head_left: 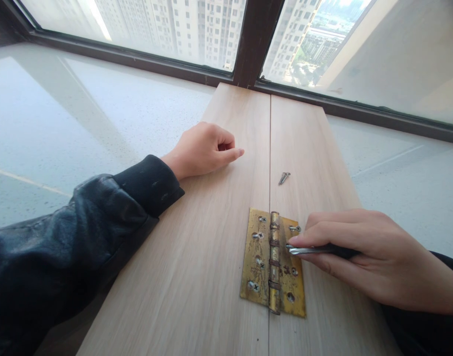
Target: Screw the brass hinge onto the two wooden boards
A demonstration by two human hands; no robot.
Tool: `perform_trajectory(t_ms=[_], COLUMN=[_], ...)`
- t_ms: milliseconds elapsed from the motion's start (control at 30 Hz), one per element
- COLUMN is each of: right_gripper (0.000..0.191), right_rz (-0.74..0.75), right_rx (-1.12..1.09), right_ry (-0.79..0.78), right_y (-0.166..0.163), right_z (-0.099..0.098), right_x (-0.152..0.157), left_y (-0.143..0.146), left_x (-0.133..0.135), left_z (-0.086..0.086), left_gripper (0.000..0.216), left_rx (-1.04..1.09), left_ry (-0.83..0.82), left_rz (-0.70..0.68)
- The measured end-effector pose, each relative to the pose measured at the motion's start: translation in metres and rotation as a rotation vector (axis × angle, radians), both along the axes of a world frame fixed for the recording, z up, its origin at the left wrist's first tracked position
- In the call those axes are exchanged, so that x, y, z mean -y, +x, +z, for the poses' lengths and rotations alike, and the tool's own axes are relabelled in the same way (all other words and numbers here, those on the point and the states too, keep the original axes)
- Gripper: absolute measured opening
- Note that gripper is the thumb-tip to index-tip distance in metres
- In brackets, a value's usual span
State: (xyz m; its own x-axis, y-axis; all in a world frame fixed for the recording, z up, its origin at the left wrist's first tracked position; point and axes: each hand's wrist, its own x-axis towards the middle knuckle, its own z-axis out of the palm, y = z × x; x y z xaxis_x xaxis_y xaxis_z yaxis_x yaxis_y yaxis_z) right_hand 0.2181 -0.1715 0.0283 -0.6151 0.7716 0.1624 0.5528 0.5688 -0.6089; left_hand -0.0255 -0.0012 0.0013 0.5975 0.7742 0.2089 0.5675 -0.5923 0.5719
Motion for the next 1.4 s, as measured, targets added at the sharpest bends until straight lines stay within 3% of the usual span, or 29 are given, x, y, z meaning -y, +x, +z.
perform_trajectory(t_ms=[667, 833, 1033, 1167, 1400], right_gripper=[0.015, 0.018, 0.016, 0.019, 0.017], right_rz=[-0.026, 0.042, -0.027, 0.037, -0.018], right_rx=[0.004, -0.042, -0.044, -0.08, -0.062], right_ry=[0.009, -0.041, -0.027, -0.045, -0.051], right_y=[0.0012, 0.0009, -0.0011, -0.0001, -0.001], right_z=[0.0007, 0.0003, 0.001, 0.001, -0.0011], right_x=[0.0024, 0.0019, 0.0012, 0.0002, 0.0006], left_y=[0.0002, -0.0001, 0.0002, 0.0002, 0.0003], left_x=[0.001, 0.0011, 0.0003, -0.0006, 0.0002], left_z=[0.0014, 0.0018, 0.0007, 0.0001, 0.001], left_gripper=[0.035, 0.035, 0.034, 0.034, 0.034], left_rx=[-0.023, -0.027, -0.005, 0.0, -0.009], left_ry=[-0.017, -0.016, -0.013, -0.011, -0.014], left_rz=[0.008, 0.01, 0.0, -0.003, 0.004])
